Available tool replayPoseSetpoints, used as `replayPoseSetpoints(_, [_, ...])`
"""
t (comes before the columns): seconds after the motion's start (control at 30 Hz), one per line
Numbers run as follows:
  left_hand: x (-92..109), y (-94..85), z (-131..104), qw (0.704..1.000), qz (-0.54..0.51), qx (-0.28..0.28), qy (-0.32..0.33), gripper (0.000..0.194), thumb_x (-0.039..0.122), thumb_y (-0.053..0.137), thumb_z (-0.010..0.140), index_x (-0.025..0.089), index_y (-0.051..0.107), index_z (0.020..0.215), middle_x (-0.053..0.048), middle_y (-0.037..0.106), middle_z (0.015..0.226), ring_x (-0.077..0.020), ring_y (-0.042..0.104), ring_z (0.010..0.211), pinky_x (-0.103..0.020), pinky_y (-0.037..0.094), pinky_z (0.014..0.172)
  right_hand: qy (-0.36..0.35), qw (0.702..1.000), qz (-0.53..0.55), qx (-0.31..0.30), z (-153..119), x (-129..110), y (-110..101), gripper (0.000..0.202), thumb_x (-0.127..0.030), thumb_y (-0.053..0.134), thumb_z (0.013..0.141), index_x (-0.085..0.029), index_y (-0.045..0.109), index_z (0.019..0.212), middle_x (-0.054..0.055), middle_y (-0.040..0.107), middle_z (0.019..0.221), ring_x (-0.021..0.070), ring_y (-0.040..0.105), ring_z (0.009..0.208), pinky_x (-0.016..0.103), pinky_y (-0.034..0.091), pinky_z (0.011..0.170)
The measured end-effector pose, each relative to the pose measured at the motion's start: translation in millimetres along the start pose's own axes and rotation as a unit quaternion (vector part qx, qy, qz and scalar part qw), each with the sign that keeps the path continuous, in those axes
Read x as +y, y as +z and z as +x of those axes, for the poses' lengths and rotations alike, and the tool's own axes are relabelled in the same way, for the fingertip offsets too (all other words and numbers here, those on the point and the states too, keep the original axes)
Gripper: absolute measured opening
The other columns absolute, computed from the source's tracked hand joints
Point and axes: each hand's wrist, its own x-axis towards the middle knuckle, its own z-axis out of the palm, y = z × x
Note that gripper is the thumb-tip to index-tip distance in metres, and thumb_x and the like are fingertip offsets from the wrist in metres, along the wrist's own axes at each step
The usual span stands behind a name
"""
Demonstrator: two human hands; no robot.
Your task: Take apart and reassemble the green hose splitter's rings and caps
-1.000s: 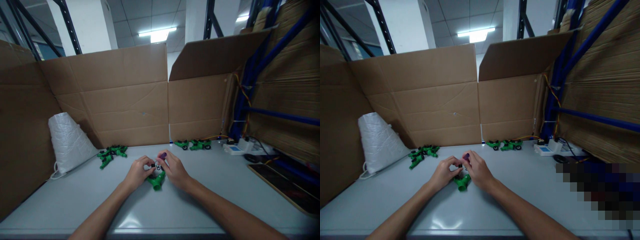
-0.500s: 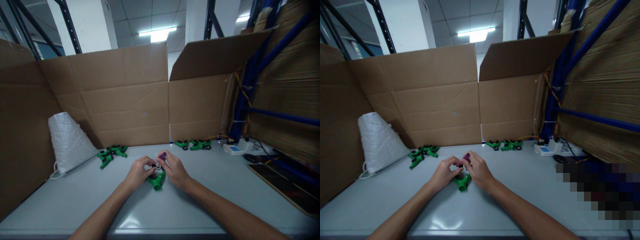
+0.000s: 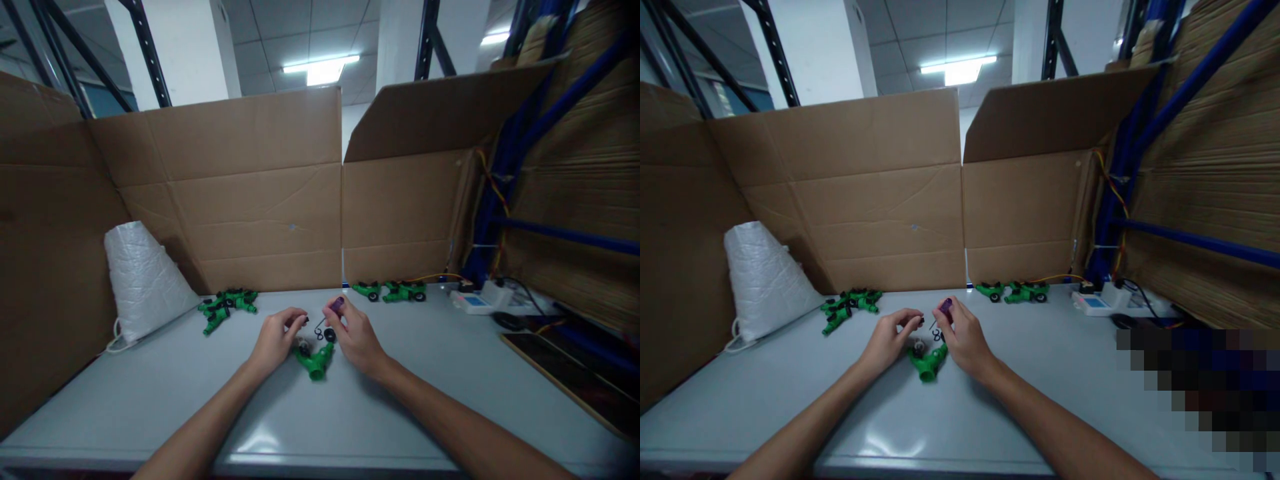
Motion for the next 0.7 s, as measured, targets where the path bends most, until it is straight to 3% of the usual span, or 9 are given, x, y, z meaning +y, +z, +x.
replayPoseSetpoints(0.27, [5.1,-0.2,0.0,1.0,-0.017,-0.006,-0.013,0.035,0.044,0.054,0.104,0.018,0.078,0.104,-0.006,0.079,0.089,-0.0221,0.072,0.083,-0.03,0.05,0.077,0.03,0.998,-0.063,-0.006,2.3,1.4,-2.7,0.022,-0.04,0.042,0.109,-0.023,0.051,0.097,0.004,0.062,0.086,0.0222,0.061,0.08,0.032,0.046,0.074])
replayPoseSetpoints(0.4, [4.5,3.0,0.2,0.995,-0.093,-0.005,-0.023,0.033,0.046,0.058,0.103,0.017,0.072,0.112,-0.005,0.076,0.087,-0.0212,0.072,0.082,-0.03,0.052,0.079,0.054,0.993,-0.098,-0.032,4.0,1.9,-3.2,0.019,-0.033,0.036,0.109,-0.024,0.048,0.098,0.003,0.063,0.086,0.0212,0.061,0.075,0.031,0.042,0.069])
replayPoseSetpoints(0.53, [3.9,5.9,0.1,0.984,-0.178,-0.004,-0.026,0.032,0.047,0.061,0.102,0.017,0.062,0.114,-0.002,0.07,0.08,-0.0195,0.071,0.079,-0.029,0.052,0.076,0.062,0.986,-0.107,-0.113,5.3,0.1,-7.3,0.013,-0.034,0.046,0.108,-0.024,0.054,0.105,0.0,0.067,0.083,0.0192,0.063,0.069,0.028,0.039,0.065])
replayPoseSetpoints(0.7, [7.0,8.5,-2.3,0.978,-0.206,-0.013,-0.027,0.035,0.048,0.062,0.101,0.018,0.058,0.119,0.0,0.066,0.076,-0.0174,0.066,0.075,-0.027,0.051,0.072,0.01,0.969,-0.123,-0.214,3.6,2.7,-12.1,0.02,-0.038,0.061,0.103,-0.024,0.06,0.117,0.004,0.076,0.095,0.0207,0.072,0.079,0.026,0.042,0.069])
